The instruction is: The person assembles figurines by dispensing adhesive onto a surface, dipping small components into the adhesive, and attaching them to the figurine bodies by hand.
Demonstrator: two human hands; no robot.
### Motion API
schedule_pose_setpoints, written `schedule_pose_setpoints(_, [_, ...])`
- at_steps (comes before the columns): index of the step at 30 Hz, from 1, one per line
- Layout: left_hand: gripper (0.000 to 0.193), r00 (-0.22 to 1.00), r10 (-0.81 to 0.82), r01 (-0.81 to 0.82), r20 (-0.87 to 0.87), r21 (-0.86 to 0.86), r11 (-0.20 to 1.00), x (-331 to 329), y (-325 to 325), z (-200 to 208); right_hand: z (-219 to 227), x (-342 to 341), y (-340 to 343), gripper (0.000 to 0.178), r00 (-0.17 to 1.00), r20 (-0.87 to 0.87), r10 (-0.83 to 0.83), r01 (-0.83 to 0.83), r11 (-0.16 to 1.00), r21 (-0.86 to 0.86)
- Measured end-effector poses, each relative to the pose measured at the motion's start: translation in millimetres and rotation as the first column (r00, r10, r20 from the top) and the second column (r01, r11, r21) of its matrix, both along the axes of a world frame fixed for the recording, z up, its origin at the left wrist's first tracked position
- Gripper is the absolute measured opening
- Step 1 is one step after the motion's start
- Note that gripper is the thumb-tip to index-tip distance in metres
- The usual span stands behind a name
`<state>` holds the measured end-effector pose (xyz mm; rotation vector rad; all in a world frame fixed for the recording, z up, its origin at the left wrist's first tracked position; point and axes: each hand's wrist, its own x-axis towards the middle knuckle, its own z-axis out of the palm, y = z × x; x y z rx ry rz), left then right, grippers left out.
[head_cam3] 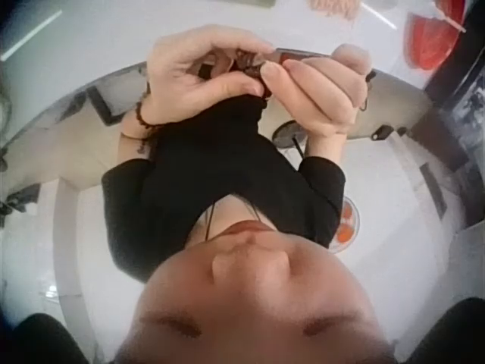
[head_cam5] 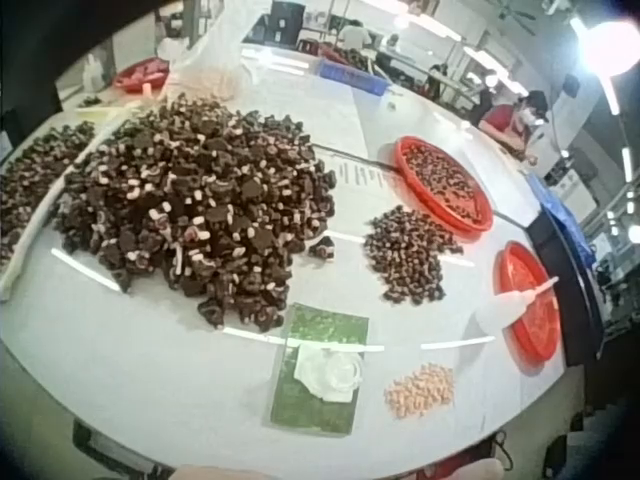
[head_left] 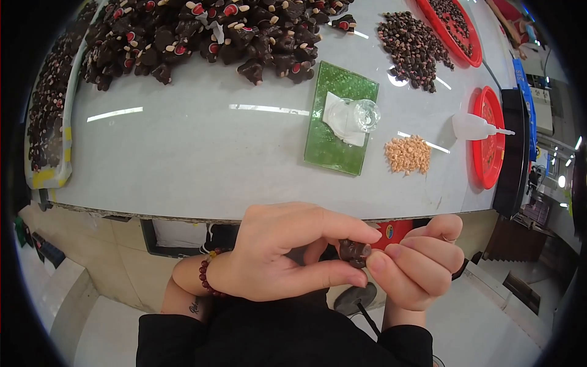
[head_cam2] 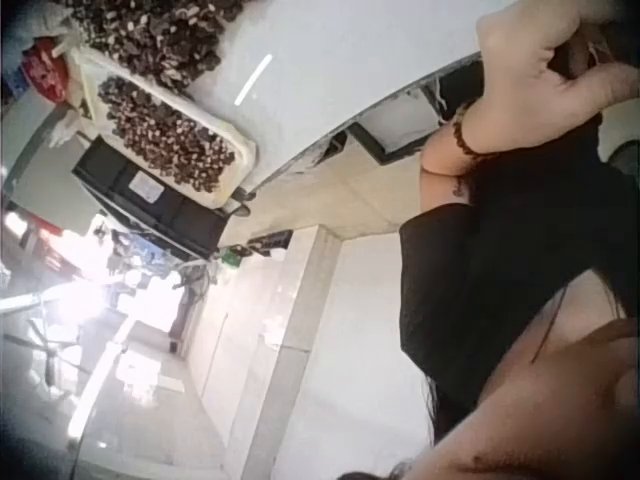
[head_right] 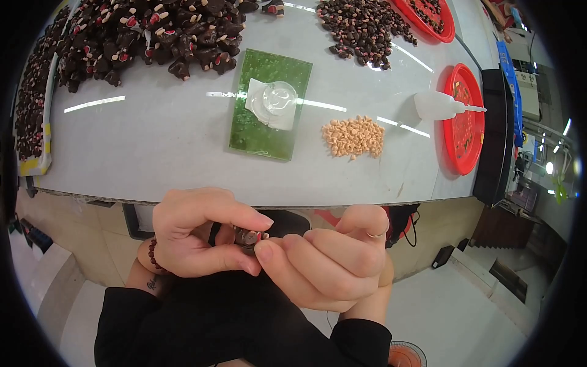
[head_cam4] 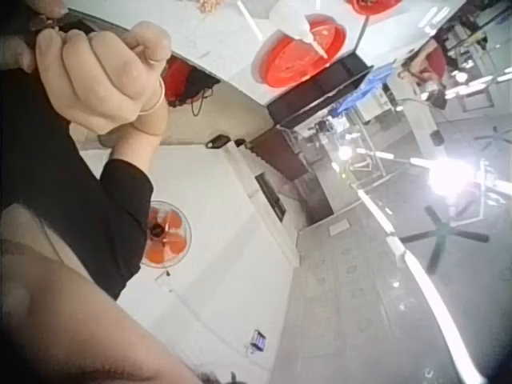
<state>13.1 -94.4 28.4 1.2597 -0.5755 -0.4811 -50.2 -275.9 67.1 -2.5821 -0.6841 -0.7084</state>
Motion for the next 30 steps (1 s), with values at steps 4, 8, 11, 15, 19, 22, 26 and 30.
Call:
schedule_pose_setpoints(4, [0.032,0.993,0.055,-0.050,0.101,-0.048,0.998,-0.3,-1.2,-5.7,0.9,0.1,2.3,0.030,1.000,-0.009,-0.005,0.005,1.000,-0.017])
schedule_pose_setpoints(8, [0.028,0.982,0.119,-0.105,0.147,-0.097,0.990,-0.7,-4.1,-8.0,-0.9,1.5,4.4,0.028,1.000,0.004,-0.004,0.004,1.000,-0.003])
schedule_pose_setpoints(11, [0.027,0.981,0.110,-0.098,0.158,-0.084,0.992,0.9,-4.0,-6.4,1.7,2.0,4.9,0.025,1.000,-0.009,-0.016,0.016,1.000,0.006])
schedule_pose_setpoints(15, [0.026,0.977,0.102,-0.091,0.186,-0.070,0.993,1.9,-4.9,-6.8,0.4,1.2,5.3,0.023,1.000,-0.004,-0.014,0.014,1.000,0.021])
schedule_pose_setpoints(19, [0.025,0.978,0.095,-0.085,0.183,-0.062,0.994,1.4,-4.8,-6.5,0.7,-0.4,5.1,0.023,1.000,-0.013,-0.024,0.024,0.999,0.021])
schedule_pose_setpoints(22, [0.025,0.981,0.096,-0.085,0.168,-0.072,0.994,1.3,-4.6,-6.8,-0.6,-0.9,6.5,0.024,0.999,-0.012,-0.032,0.032,0.999,0.025])
schedule_pose_setpoints(26, [0.025,0.982,0.091,-0.081,0.167,-0.069,0.994,2.3,-3.1,-8.1,-2.2,-0.9,7.2,0.024,0.999,-0.016,-0.031,0.032,0.999,0.030])
schedule_pose_setpoints(30, [0.025,0.982,0.059,-0.057,0.180,-0.018,0.998,4.3,1.7,-5.4,-4.4,0.0,8.2,0.026,1.000,-0.020,-0.019,0.020,0.997,0.081])
